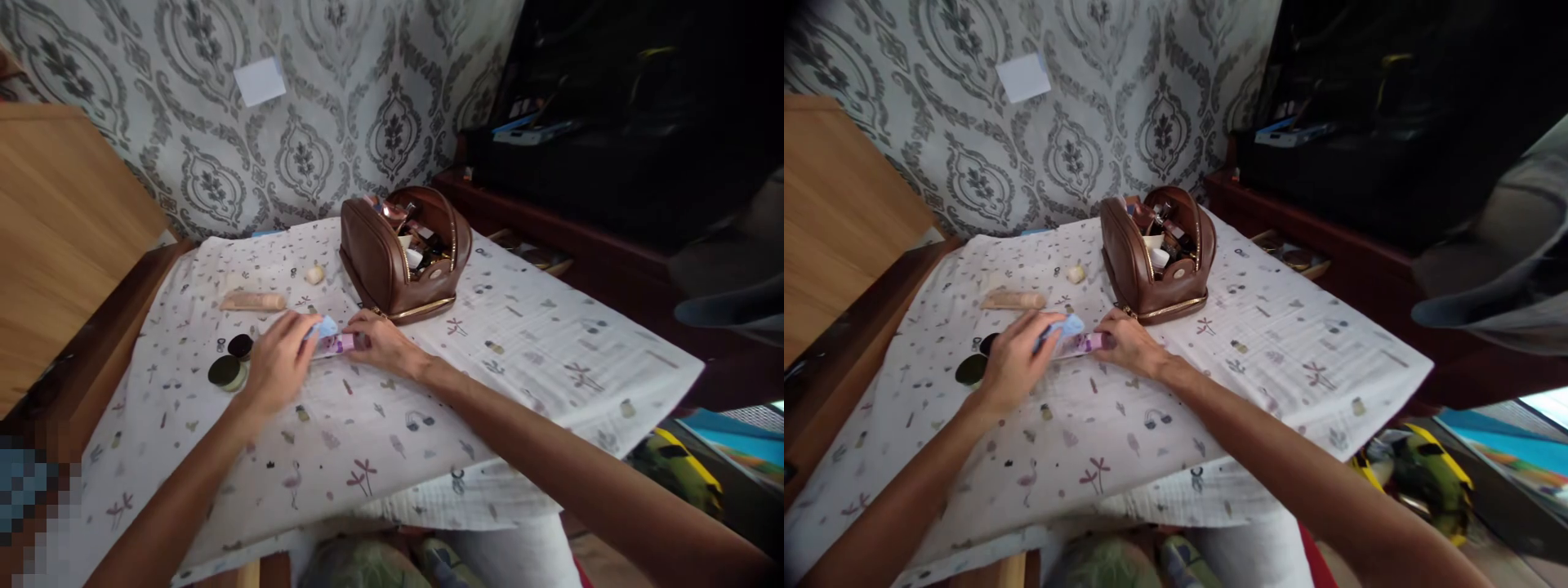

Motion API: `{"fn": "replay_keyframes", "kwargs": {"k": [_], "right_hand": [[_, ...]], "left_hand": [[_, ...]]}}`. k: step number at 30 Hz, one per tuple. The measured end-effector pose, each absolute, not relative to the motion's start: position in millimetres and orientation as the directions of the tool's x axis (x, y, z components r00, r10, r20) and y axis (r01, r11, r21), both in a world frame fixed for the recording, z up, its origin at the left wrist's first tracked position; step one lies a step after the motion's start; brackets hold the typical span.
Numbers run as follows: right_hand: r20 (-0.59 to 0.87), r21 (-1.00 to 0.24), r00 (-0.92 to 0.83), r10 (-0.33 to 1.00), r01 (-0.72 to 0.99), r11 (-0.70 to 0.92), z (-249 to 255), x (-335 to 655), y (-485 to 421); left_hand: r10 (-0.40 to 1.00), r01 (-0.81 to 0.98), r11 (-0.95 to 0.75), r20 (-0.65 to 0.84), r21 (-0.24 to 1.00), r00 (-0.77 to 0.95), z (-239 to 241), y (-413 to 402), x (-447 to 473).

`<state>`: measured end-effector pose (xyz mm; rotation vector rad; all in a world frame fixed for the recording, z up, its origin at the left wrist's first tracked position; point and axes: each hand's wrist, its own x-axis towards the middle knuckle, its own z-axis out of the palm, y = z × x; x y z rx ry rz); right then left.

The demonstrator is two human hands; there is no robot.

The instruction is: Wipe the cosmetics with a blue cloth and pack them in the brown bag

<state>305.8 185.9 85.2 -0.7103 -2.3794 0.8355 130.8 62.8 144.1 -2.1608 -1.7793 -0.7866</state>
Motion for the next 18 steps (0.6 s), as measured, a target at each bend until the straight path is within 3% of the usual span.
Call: {"fn": "replay_keyframes", "kwargs": {"k": [4,6,12,18], "right_hand": [[0.303,-0.647,-0.74,0.601,0.303,0.7,87.7,306.4,183.2],[0.292,-0.644,-0.749,0.595,0.307,0.701,89.0,306.6,182.4],[0.249,-0.644,-0.757,0.605,0.337,0.687,93.0,306.9,182.6],[0.227,-0.66,-0.765,0.602,0.333,0.673,92.8,308.4,184.3]], "left_hand": [[0.791,0.944,-0.323,0.527,-0.072,0.311,113.3,70.6,152.3],[0.786,0.939,-0.321,0.518,-0.126,0.338,101.8,71.0,153.1],[0.813,0.95,-0.29,0.494,-0.113,0.307,96.1,66.5,133.4],[0.914,0.979,-0.146,0.359,-0.145,0.19,104.7,61.3,110.0]]}}
